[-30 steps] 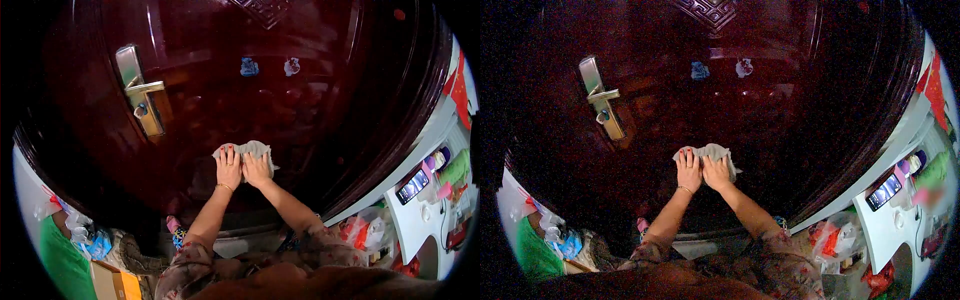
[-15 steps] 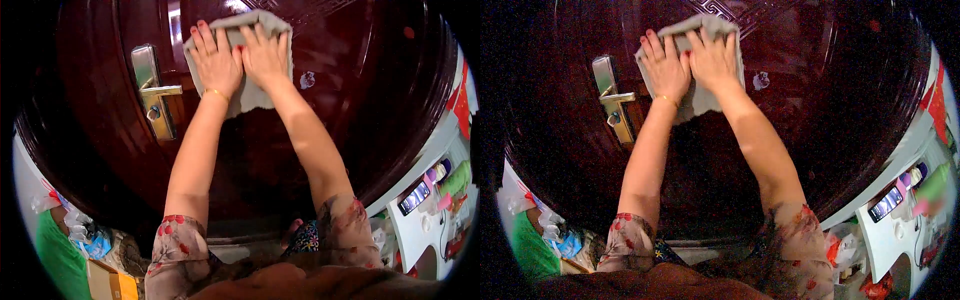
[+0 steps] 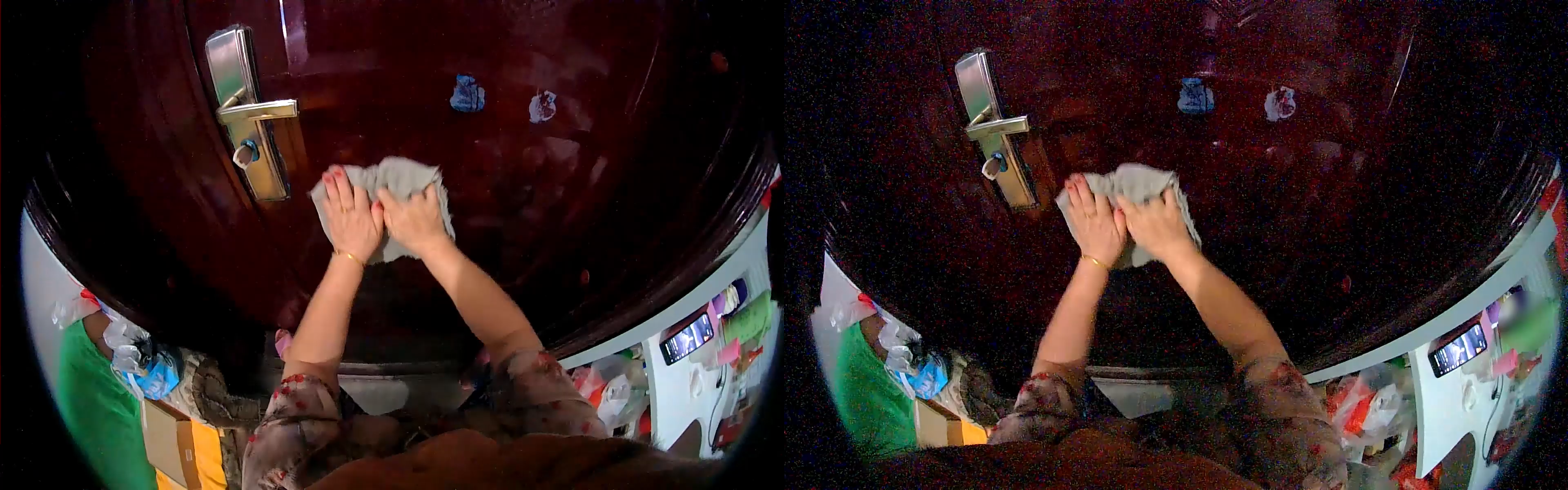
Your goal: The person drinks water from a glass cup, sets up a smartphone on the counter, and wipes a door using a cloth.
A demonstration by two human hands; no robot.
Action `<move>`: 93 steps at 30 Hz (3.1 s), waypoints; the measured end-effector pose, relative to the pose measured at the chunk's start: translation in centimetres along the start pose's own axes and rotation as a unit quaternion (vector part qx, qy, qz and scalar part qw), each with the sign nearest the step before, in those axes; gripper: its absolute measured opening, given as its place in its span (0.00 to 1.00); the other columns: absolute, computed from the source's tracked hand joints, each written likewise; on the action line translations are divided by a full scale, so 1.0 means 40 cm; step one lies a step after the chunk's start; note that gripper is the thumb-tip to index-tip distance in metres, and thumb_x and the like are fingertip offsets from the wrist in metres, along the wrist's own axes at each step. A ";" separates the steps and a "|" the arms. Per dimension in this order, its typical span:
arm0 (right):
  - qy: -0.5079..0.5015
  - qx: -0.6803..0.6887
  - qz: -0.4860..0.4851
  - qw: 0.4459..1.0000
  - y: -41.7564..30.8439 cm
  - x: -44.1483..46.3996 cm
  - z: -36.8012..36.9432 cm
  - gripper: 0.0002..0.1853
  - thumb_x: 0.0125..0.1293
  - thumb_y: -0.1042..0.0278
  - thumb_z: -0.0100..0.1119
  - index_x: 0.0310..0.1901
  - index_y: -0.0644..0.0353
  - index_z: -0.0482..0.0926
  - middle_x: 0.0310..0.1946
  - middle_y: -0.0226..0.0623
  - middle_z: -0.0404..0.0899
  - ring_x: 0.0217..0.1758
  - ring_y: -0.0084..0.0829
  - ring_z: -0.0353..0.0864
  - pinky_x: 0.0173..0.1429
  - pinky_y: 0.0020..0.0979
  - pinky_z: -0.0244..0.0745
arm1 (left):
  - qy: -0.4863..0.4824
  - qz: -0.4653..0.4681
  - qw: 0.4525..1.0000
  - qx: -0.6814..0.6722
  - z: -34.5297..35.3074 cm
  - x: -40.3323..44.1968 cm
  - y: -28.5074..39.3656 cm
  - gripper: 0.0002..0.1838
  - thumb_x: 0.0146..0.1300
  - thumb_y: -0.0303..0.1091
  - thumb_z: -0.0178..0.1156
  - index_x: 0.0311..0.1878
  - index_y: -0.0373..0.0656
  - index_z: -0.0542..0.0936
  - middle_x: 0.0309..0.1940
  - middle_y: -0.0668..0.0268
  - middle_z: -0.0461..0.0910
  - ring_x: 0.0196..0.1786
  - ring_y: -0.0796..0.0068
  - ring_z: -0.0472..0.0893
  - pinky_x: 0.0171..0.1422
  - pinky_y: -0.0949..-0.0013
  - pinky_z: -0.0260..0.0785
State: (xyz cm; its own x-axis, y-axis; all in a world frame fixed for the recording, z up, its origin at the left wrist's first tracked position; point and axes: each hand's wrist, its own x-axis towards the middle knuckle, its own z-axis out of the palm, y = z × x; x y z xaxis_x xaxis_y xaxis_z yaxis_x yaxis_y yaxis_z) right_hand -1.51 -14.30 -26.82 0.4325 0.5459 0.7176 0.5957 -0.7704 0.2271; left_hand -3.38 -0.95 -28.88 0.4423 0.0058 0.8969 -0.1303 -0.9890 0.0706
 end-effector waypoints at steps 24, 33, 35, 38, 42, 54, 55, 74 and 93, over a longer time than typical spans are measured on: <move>0.288 -0.059 0.074 0.953 0.234 0.292 -0.313 0.25 0.63 0.61 0.45 0.62 0.58 0.65 0.62 0.54 0.62 0.66 0.49 0.60 0.71 0.60 0.33 | 0.215 0.041 0.976 0.014 -0.123 0.481 0.204 0.30 0.64 0.42 0.49 0.67 0.38 0.59 0.72 0.52 0.46 0.73 0.50 0.45 0.72 0.45 0.40; 0.059 -0.040 0.077 0.994 0.162 -0.111 0.012 0.18 0.54 0.54 0.58 0.48 0.44 0.75 0.45 0.38 0.78 0.42 0.44 0.79 0.59 0.67 0.53 | -0.027 0.109 0.993 0.046 0.081 0.011 0.150 0.31 0.54 0.48 0.56 0.59 0.42 0.70 0.67 0.45 0.55 0.67 0.41 0.56 0.61 0.44 0.55; 0.027 0.013 0.089 0.996 0.128 -0.258 0.129 0.17 0.54 0.53 0.58 0.46 0.43 0.76 0.39 0.41 0.80 0.40 0.45 0.80 0.58 0.65 0.57 | -0.075 0.111 0.991 0.029 0.114 -0.136 0.145 0.21 0.52 0.46 0.59 0.48 0.48 0.76 0.60 0.58 0.67 0.61 0.53 0.66 0.51 0.52 0.62; -0.052 0.034 0.046 0.997 0.064 -0.491 0.299 0.20 0.56 0.59 0.58 0.52 0.46 0.75 0.33 0.41 0.79 0.40 0.43 0.78 0.57 0.63 0.61 | -0.191 0.116 0.974 0.019 0.169 -0.360 0.115 0.18 0.57 0.44 0.57 0.49 0.46 0.76 0.58 0.62 0.69 0.58 0.61 0.68 0.49 0.57 0.64; -0.111 0.126 -0.004 0.986 0.019 -0.593 0.298 0.24 0.55 0.66 0.58 0.56 0.52 0.74 0.29 0.35 0.77 0.36 0.37 0.74 0.57 0.60 0.61 | -0.291 0.131 0.948 0.013 0.183 -0.529 0.060 0.23 0.59 0.41 0.56 0.57 0.45 0.71 0.64 0.62 0.63 0.64 0.61 0.63 0.59 0.54 0.59; -0.025 -0.022 0.004 0.999 0.052 -0.043 -0.034 0.20 0.58 0.59 0.54 0.54 0.46 0.74 0.34 0.35 0.81 0.36 0.38 0.77 0.63 0.58 0.53 | 0.008 0.026 1.000 -0.008 0.005 -0.022 0.052 0.26 0.55 0.40 0.59 0.53 0.35 0.68 0.70 0.44 0.48 0.70 0.40 0.51 0.65 0.43 0.52; 0.041 -0.035 0.006 0.999 0.060 0.025 -0.058 0.21 0.57 0.59 0.54 0.54 0.46 0.73 0.35 0.34 0.81 0.36 0.38 0.78 0.63 0.59 0.52 | 0.041 0.033 0.999 0.001 -0.025 0.055 0.038 0.26 0.56 0.41 0.59 0.54 0.36 0.68 0.70 0.44 0.47 0.70 0.40 0.50 0.64 0.43 0.52; -0.199 0.034 -0.151 0.968 -0.036 -0.197 0.147 0.12 0.62 0.61 0.47 0.44 0.48 0.79 0.39 0.33 0.81 0.48 0.31 0.77 0.61 0.36 0.62 | -0.106 -0.021 0.994 0.008 0.112 -0.356 -0.035 0.19 0.59 0.39 0.57 0.43 0.30 0.70 0.69 0.38 0.46 0.70 0.34 0.47 0.72 0.44 0.43; 0.270 0.053 0.142 0.951 0.330 0.087 -0.287 0.28 0.58 0.55 0.54 0.58 0.58 0.67 0.61 0.60 0.57 0.64 0.58 0.57 0.64 0.72 0.32 | 0.177 0.170 0.969 0.026 -0.015 0.363 0.341 0.25 0.68 0.47 0.43 0.65 0.47 0.64 0.71 0.55 0.53 0.71 0.48 0.54 0.58 0.46 0.60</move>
State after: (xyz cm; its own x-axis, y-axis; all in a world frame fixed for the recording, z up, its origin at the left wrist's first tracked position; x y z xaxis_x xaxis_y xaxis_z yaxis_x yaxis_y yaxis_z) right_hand 0.08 -26.33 -13.77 0.1919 0.0506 0.9801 0.5837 -0.8087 -0.0725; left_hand 0.73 -14.25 -14.64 0.0487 -0.2807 0.9586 -0.1657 -0.9487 -0.2694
